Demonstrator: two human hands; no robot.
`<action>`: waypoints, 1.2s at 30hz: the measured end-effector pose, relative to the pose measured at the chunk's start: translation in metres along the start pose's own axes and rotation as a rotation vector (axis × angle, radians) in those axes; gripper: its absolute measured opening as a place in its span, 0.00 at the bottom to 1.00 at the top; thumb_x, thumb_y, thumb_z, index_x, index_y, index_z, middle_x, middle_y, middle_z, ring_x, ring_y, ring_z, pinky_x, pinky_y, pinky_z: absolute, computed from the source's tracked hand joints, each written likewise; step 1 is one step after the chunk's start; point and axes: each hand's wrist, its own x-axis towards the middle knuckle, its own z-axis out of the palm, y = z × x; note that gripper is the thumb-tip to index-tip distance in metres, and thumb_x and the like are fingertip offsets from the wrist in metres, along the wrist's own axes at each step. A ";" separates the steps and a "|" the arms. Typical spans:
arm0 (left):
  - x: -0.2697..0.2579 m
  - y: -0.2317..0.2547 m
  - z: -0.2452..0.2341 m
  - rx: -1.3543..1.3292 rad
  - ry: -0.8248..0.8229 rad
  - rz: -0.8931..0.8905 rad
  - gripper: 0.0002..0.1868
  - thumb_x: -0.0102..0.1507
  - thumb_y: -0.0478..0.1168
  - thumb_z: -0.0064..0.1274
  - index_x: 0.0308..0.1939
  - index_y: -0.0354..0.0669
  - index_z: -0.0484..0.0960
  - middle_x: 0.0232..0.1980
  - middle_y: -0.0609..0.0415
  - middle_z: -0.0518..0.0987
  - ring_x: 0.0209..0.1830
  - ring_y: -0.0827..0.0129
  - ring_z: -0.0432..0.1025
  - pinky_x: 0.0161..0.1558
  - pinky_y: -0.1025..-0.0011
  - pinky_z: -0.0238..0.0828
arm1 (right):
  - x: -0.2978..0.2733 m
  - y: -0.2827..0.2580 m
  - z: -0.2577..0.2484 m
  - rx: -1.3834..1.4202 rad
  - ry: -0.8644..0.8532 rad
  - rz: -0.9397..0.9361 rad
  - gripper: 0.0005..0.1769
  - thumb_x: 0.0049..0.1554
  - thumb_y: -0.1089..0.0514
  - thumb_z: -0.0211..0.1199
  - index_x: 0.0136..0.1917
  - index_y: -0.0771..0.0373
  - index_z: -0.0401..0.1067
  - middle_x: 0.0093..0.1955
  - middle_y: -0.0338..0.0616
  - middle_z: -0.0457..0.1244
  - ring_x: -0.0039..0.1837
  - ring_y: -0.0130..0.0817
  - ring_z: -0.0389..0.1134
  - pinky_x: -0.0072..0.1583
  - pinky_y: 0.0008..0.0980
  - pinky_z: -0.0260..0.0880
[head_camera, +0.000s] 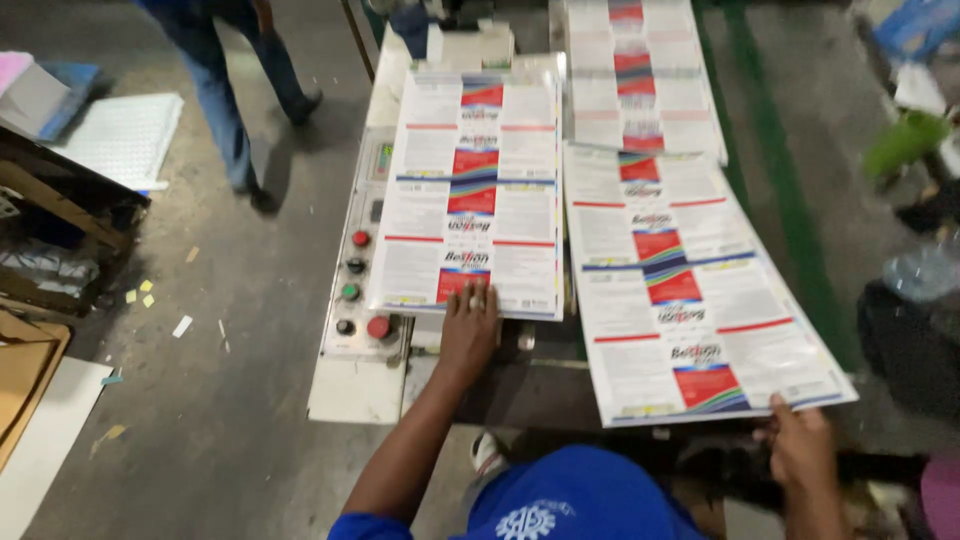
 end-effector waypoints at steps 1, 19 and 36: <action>-0.001 -0.006 -0.003 -0.011 -0.028 0.009 0.31 0.64 0.45 0.52 0.66 0.28 0.70 0.69 0.31 0.71 0.71 0.38 0.63 0.69 0.41 0.56 | -0.009 0.000 -0.001 -0.007 0.019 0.025 0.14 0.65 0.59 0.58 0.64 0.58 0.69 0.47 0.37 0.68 0.40 0.27 0.66 0.35 0.29 0.64; -0.027 0.007 -0.080 -0.258 0.255 -0.119 0.10 0.67 0.36 0.51 0.51 0.46 0.82 0.46 0.43 0.85 0.40 0.49 0.80 0.39 0.56 0.76 | 0.106 -0.013 0.122 0.048 -0.162 -0.071 0.16 0.70 0.59 0.55 0.68 0.65 0.64 0.52 0.46 0.68 0.42 0.34 0.70 0.36 0.31 0.70; -0.024 0.128 -0.073 -0.371 0.304 0.102 0.26 0.57 0.29 0.53 0.61 0.43 0.80 0.60 0.44 0.81 0.55 0.50 0.78 0.52 0.58 0.76 | 0.011 -0.045 0.176 -0.086 -0.767 0.088 0.26 0.60 0.50 0.59 0.70 0.55 0.66 0.57 0.46 0.72 0.48 0.34 0.74 0.40 0.29 0.69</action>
